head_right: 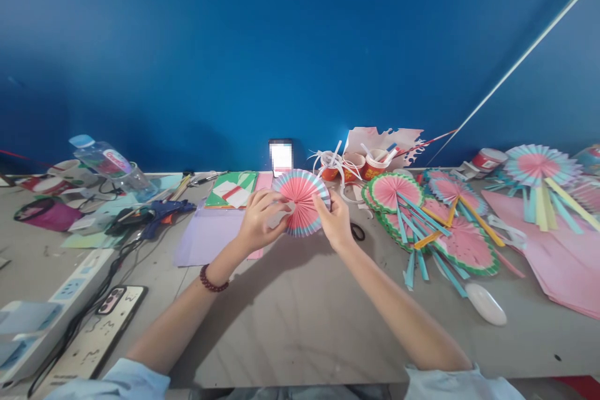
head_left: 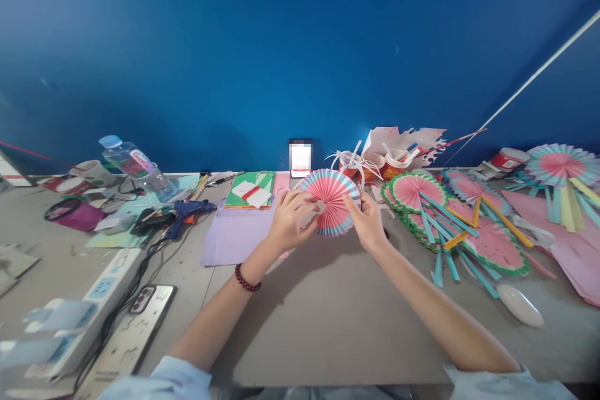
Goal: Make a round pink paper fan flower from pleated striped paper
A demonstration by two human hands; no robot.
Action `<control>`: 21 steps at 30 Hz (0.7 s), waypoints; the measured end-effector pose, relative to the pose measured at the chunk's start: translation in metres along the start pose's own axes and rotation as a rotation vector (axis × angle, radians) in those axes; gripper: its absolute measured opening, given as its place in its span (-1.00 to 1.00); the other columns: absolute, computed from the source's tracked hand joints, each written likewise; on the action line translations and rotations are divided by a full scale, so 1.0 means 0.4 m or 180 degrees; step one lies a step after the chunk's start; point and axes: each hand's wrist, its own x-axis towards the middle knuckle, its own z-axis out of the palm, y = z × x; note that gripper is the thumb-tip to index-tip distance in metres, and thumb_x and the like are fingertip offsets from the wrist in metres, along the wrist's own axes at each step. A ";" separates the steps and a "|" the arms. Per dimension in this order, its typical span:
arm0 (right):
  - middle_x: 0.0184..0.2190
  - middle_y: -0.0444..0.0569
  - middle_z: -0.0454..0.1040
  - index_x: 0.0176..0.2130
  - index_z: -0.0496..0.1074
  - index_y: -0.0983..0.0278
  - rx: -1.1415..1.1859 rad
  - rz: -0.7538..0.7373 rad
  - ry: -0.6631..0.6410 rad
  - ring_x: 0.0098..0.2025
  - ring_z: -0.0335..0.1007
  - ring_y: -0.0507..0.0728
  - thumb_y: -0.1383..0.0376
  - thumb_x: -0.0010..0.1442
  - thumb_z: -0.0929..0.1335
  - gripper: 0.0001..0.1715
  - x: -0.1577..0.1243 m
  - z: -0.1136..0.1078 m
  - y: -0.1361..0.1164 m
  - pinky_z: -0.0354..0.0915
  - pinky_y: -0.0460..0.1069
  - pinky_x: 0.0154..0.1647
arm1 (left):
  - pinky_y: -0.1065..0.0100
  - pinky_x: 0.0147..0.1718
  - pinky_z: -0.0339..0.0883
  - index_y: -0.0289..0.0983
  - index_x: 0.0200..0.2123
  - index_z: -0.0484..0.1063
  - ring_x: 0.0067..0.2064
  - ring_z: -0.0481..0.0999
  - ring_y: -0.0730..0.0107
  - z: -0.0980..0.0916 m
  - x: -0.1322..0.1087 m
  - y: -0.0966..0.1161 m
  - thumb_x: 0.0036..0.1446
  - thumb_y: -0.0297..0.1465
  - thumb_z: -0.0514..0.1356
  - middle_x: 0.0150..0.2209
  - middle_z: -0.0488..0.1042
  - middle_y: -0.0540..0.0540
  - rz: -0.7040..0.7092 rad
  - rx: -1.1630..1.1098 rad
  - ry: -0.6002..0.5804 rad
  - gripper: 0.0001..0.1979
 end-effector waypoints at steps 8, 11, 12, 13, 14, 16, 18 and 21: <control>-0.44 -0.14 0.50 -0.32 0.48 0.24 0.0284 0.0086 0.0151 -0.39 0.37 0.07 0.05 -0.02 0.44 -0.65 0.026 -0.009 0.000 0.30 -0.03 -0.32 | 0.10 -0.09 0.27 -0.19 -0.22 0.41 -0.06 0.40 0.20 -0.036 0.012 -0.032 0.06 -0.48 0.14 -0.13 0.43 -0.13 -0.0131 -0.0174 0.0347 -0.81; -0.49 -0.17 0.50 -0.33 0.47 0.28 0.0518 0.0217 0.0201 -0.43 0.36 0.04 0.05 -0.04 0.46 -0.62 0.032 -0.012 0.000 0.27 -0.06 -0.35 | 0.15 -0.09 0.31 -0.22 -0.20 0.40 -0.10 0.41 0.25 -0.028 0.011 -0.046 0.10 -0.45 0.16 -0.19 0.41 -0.12 -0.0337 -0.0227 0.0604 -0.84; -0.49 -0.17 0.50 -0.34 0.47 0.27 0.0592 0.0247 0.0198 -0.44 0.36 0.03 0.05 -0.05 0.46 -0.62 0.034 -0.012 0.000 0.26 -0.06 -0.36 | 0.17 -0.09 0.31 -0.22 -0.20 0.40 -0.10 0.41 0.27 -0.025 0.011 -0.050 0.12 -0.44 0.16 -0.19 0.41 -0.11 -0.0394 -0.0253 0.0626 -0.85; -0.50 -0.18 0.50 -0.34 0.47 0.27 0.0654 0.0269 0.0190 -0.44 0.36 0.03 0.05 -0.05 0.47 -0.63 0.035 -0.013 0.000 0.26 -0.07 -0.36 | 0.18 -0.10 0.32 -0.22 -0.19 0.40 -0.11 0.42 0.28 -0.021 0.010 -0.054 0.13 -0.42 0.17 -0.20 0.41 -0.10 -0.0441 -0.0280 0.0631 -0.86; -0.50 -0.18 0.50 -0.34 0.47 0.27 0.0706 0.0280 0.0178 -0.44 0.36 0.02 0.06 -0.05 0.47 -0.64 0.036 -0.013 0.000 0.27 -0.07 -0.36 | 0.20 -0.10 0.33 -0.21 -0.20 0.40 -0.12 0.42 0.29 -0.018 0.009 -0.057 0.14 -0.41 0.17 -0.21 0.42 -0.10 -0.0486 -0.0300 0.0628 -0.87; -0.50 -0.19 0.50 -0.33 0.48 0.26 0.0782 0.0307 0.0140 -0.44 0.37 0.02 0.08 -0.06 0.48 -0.65 0.036 -0.013 0.000 0.28 -0.08 -0.35 | 0.21 -0.13 0.34 -0.21 -0.21 0.41 -0.14 0.43 0.29 -0.013 0.008 -0.060 0.16 -0.39 0.17 -0.23 0.43 -0.08 -0.0561 -0.0277 0.0651 -0.89; -0.50 -0.19 0.50 -0.33 0.48 0.25 0.0812 0.0329 0.0096 -0.44 0.38 0.02 0.09 -0.06 0.48 -0.66 0.035 -0.013 0.002 0.28 -0.08 -0.35 | 0.22 -0.16 0.35 -0.20 -0.23 0.42 -0.16 0.44 0.30 -0.007 0.005 -0.062 0.16 -0.37 0.18 -0.25 0.45 -0.08 -0.0579 -0.0200 0.0712 -0.90; -0.47 -0.18 0.51 -0.33 0.49 0.24 0.0762 0.0329 0.0006 -0.42 0.40 0.04 0.09 -0.05 0.47 -0.68 0.031 -0.011 0.004 0.30 -0.07 -0.34 | 0.23 -0.19 0.35 -0.21 -0.27 0.44 -0.19 0.45 0.31 0.000 0.001 -0.063 0.15 -0.38 0.19 -0.27 0.46 -0.07 -0.0475 -0.0023 0.0798 -0.93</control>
